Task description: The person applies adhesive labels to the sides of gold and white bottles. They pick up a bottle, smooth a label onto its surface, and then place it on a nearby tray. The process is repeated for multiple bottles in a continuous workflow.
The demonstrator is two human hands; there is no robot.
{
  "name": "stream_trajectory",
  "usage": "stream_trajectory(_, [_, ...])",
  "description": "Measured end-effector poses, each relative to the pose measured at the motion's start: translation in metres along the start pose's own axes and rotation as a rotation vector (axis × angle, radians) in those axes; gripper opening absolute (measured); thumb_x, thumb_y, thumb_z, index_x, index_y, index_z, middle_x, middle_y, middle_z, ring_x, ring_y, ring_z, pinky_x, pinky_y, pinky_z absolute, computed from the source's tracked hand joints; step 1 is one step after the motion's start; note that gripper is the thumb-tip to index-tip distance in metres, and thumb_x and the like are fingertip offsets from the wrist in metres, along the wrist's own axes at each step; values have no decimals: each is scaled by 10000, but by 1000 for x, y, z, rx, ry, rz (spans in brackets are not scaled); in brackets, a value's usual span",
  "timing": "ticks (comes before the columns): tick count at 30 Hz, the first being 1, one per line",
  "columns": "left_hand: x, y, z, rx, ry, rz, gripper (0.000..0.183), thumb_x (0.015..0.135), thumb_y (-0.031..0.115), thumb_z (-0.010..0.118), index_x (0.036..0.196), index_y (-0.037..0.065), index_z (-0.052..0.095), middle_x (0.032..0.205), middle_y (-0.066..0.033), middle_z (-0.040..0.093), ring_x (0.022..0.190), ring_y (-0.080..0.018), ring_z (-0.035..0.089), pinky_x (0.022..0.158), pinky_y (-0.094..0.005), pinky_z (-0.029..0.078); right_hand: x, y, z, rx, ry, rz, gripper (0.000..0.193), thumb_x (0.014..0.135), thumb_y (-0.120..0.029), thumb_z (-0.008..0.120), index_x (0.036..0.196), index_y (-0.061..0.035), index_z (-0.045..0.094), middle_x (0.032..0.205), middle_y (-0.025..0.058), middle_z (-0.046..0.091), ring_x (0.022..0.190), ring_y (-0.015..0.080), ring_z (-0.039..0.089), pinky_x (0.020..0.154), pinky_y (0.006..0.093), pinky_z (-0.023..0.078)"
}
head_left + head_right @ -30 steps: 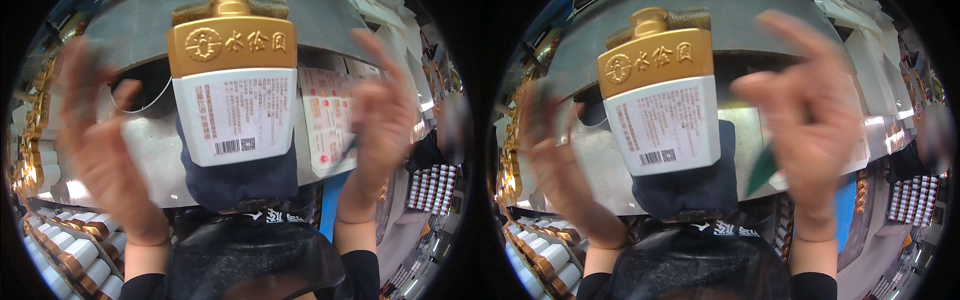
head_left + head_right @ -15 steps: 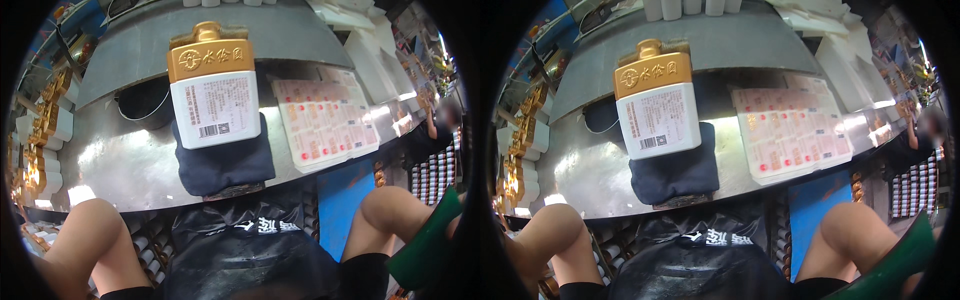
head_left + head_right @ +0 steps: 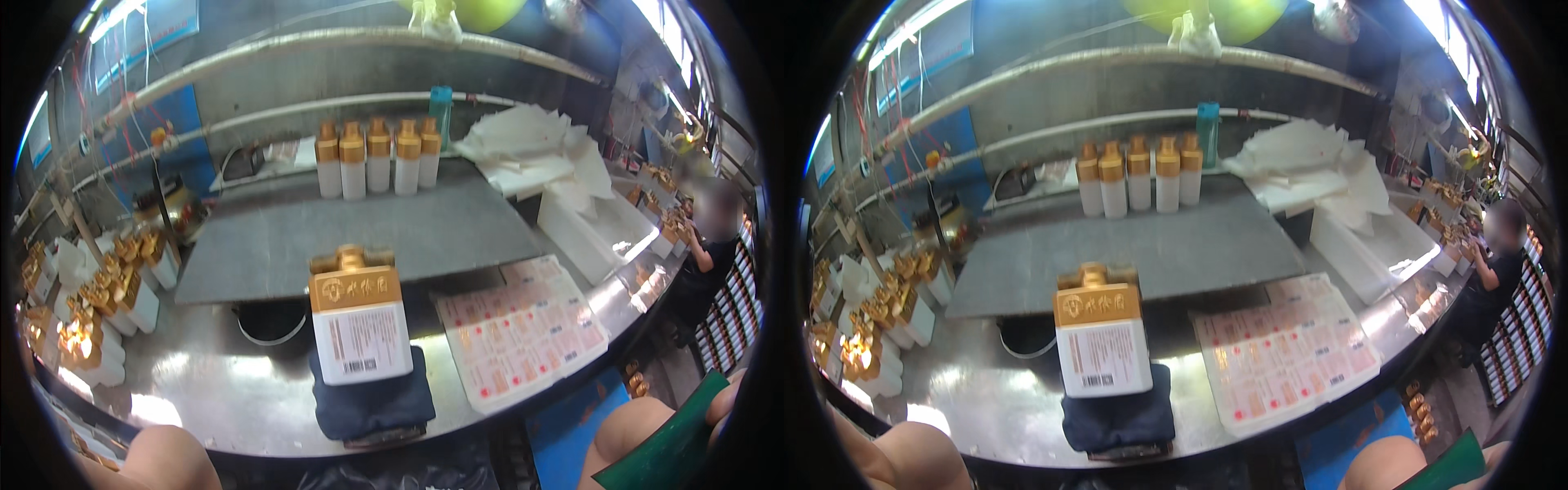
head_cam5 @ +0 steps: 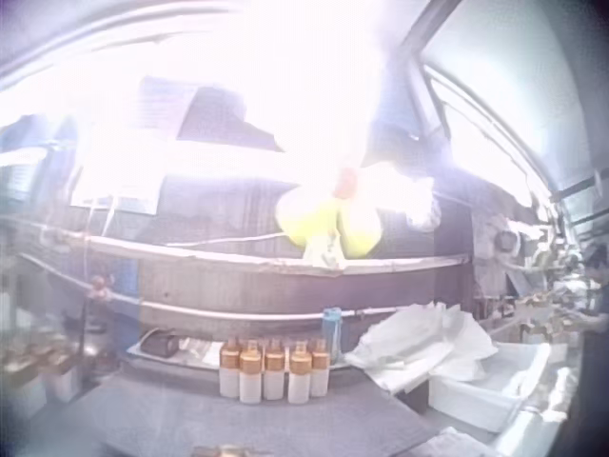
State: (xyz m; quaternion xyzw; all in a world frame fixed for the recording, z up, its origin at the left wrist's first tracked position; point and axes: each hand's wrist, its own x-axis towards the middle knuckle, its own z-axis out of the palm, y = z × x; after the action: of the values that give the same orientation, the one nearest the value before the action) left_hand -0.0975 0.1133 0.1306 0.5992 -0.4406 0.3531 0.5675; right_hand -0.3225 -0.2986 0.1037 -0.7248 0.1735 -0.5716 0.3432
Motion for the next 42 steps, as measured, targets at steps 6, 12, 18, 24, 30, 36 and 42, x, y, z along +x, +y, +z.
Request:
stream_trajectory(6, [-20,-24,7,86,44,-221,548,965,356,445,1420,55,392,1391,-150,487,1233,-260,505,1046,-448,388,-7,2,4,44,18,50,419,892,-154,676,1242,-4,501,678,-20,527,595,54,454,556,203,372])
stream_trajectory(12, [-43,-51,25,120,-17,-425,551,963,358,450,1417,52,396,1388,-152,489,1233,-259,505,1045,-445,389,-6,1,8,89,5,36,396,892,-149,675,1221,-7,505,678,-17,531,594,59,460,555,208,378])
stream_trajectory(18, [-48,-63,50,88,-118,-493,554,960,361,456,1414,48,400,1386,-153,491,1233,-259,505,1044,-442,390,-12,-1,-3,93,49,45,373,893,-143,673,1200,-9,510,678,-15,535,593,65,467,555,213,384])
stream_trajectory(24, [-50,-73,62,69,-169,-531,557,958,363,461,1411,44,403,1384,-154,493,1233,-258,505,1043,-439,391,-12,-5,-2,89,61,31,350,893,-138,672,1179,-12,515,678,-13,540,591,71,473,555,218,390])
stream_trajectory(30, [-45,-78,75,84,-204,-523,560,956,366,467,1408,41,407,1381,-156,495,1233,-258,505,1042,-436,391,-16,-5,-6,78,95,16,327,894,-132,670,1158,-15,519,678,-10,544,590,76,479,555,223,396])
stream_trajectory(36, [-44,-79,75,80,-214,-520,563,954,368,472,1405,37,410,1379,-157,496,1233,-257,505,1041,-433,392,-9,-13,-2,79,83,-13,304,894,-127,669,1137,-17,524,678,-8,548,589,82,485,554,228,402])
stream_trajectory(42, [-59,-80,64,43,-209,-551,566,952,371,478,1402,34,414,1377,-159,498,1233,-257,505,1040,-430,393,-25,-1,-3,32,136,-10,281,894,-121,667,1117,-20,529,678,-5,552,588,88,491,554,233,408])
